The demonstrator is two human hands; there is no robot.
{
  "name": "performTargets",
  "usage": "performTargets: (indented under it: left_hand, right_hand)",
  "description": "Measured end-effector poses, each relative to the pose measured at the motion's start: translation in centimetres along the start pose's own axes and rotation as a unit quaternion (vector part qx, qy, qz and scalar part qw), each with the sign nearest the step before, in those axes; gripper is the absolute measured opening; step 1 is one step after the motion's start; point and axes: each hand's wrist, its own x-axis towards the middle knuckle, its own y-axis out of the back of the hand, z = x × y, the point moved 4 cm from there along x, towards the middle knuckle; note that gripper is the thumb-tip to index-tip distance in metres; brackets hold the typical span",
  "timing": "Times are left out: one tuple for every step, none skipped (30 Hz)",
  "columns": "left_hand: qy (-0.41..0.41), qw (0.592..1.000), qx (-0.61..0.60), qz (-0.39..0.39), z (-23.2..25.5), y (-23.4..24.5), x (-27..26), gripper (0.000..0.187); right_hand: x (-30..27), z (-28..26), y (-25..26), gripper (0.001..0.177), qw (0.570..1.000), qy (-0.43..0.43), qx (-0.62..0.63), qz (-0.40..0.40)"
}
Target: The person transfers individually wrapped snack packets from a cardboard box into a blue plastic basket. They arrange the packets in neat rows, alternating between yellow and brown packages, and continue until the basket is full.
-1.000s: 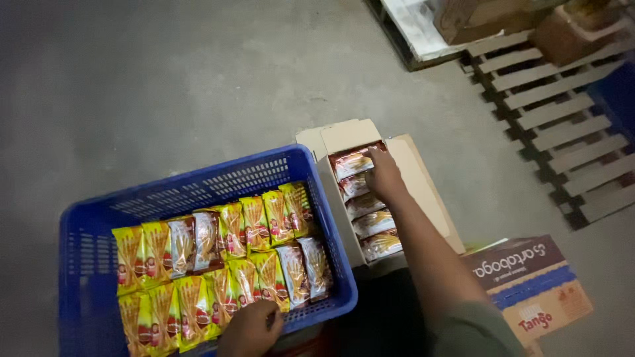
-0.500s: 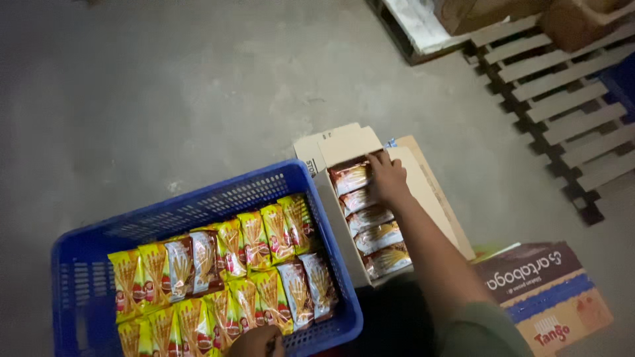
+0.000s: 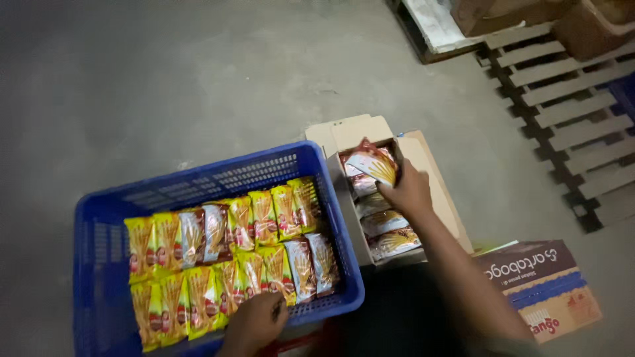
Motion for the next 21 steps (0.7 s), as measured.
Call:
performTargets:
  left_hand:
    - [0.004,1.0,-0.005,0.005,0.2,0.1,0.0,0.022]
    - [0.003,1.0,-0.007,0.011,0.3,0.2,-0.1,0.019]
    - [0.007,1.0,-0.011,0.02,0.3,0.2,-0.5,0.017]
    - [0.014,0.999,-0.016,0.026,0.0,-0.4,-0.1,0.017]
    - [-0.023,0.998,-0.021,0.054,-0.3,-0.9,-0.1,0.018]
    - [-0.06,0.994,-0.024,0.083,-0.6,-1.3,-0.1,0.034]
    - [-0.042,0.995,-0.032,0.088,-0.8,-1.6,-0.7,0.034]
    - [-0.106,0.986,-0.049,0.122,-0.3,-1.6,-1.4,0.03]
    - [-0.176,0.969,-0.059,0.16,-0.1,-1.1,-1.4,0.032]
    - [-0.164,0.97,-0.06,0.171,0.9,-0.1,-2.6,0.032]
    - [-0.159,0.97,-0.082,0.164,1.9,0.8,-3.7,0.032]
    - [-0.153,0.97,-0.104,0.157,2.9,1.8,-4.8,0.034]
    - [-0.146,0.97,-0.105,0.163,2.5,0.4,-4.8,0.034]
    - [-0.135,0.95,-0.228,0.167,1.9,-0.8,-4.6,0.037]
    - [-0.122,0.914,-0.348,0.169,1.2,-2.3,-4.6,0.041]
    - [-0.116,0.914,-0.348,0.175,1.1,-2.6,-5.2,0.041]
    - [-0.087,0.9,-0.382,0.189,0.8,-2.9,-5.6,0.033]
    - [-0.058,0.885,-0.415,0.204,0.5,-3.2,-5.9,0.035]
    - [-0.054,0.883,-0.417,0.208,-0.3,-3.9,-5.1,0.035]
    - [-0.048,0.84,-0.489,0.231,-1.2,-4.6,-4.4,0.036]
    - [-0.043,0.79,-0.557,0.252,-2.1,-5.3,-3.6,0.04]
  right_hand:
    - [-1.4,-0.1,-1.1,0.065,1.0,0.007,-0.002,-0.002]
    - [-2.9,0.5,-2.4,0.057,0.992,-0.064,0.105,-0.028]
    - [-4.6,0.8,-4.0,0.052,0.967,-0.131,0.21,-0.059]
    - [-6.3,0.3,-5.4,0.052,0.968,-0.122,0.208,-0.065]
    - [-8.2,-0.3,-7.2,0.055,0.951,-0.13,0.263,-0.095]
    - [-10.1,-1.0,-9.1,0.057,0.93,-0.139,0.316,-0.126]
    - [-12.2,-1.7,-10.5,0.057,0.93,-0.13,0.313,-0.144]
    - [-14.3,-2.6,-11.7,0.051,0.927,-0.088,0.33,-0.153]
    - [-15.7,-3.5,-13.0,0.046,0.923,-0.043,0.35,-0.155]
    - [-17.5,-6.0,-11.6,0.046,0.921,-0.032,0.35,-0.165]
    - [-19.5,-8.1,-10.2,0.058,0.939,-0.041,0.294,-0.176]
    - [-21.5,-10.2,-8.7,0.071,0.953,-0.05,0.236,-0.184]
    - [-22.5,-10.4,-9.7,0.071,0.952,-0.043,0.236,-0.19]
    - [-23.3,-10.6,-10.4,0.066,0.967,-0.006,0.195,-0.164]
    - [-24.3,-10.8,-11.1,0.062,0.978,0.03,0.155,-0.138]
    - [-25.1,-11.1,-11.7,0.062,0.976,0.036,0.157,-0.144]
    - [-25.8,-11.5,-12.1,0.064,0.976,0.068,0.146,-0.144]
    - [-26.4,-11.9,-12.6,0.067,0.975,0.1,0.136,-0.143]
    - [-26.9,-12.8,-11.9,0.067,0.974,0.105,0.135,-0.147]
    - [-27.5,-14.1,-11.1,0.071,0.959,0.147,0.175,-0.165]
    - [-28.1,-15.3,-10.3,0.074,0.941,0.186,0.215,-0.182]
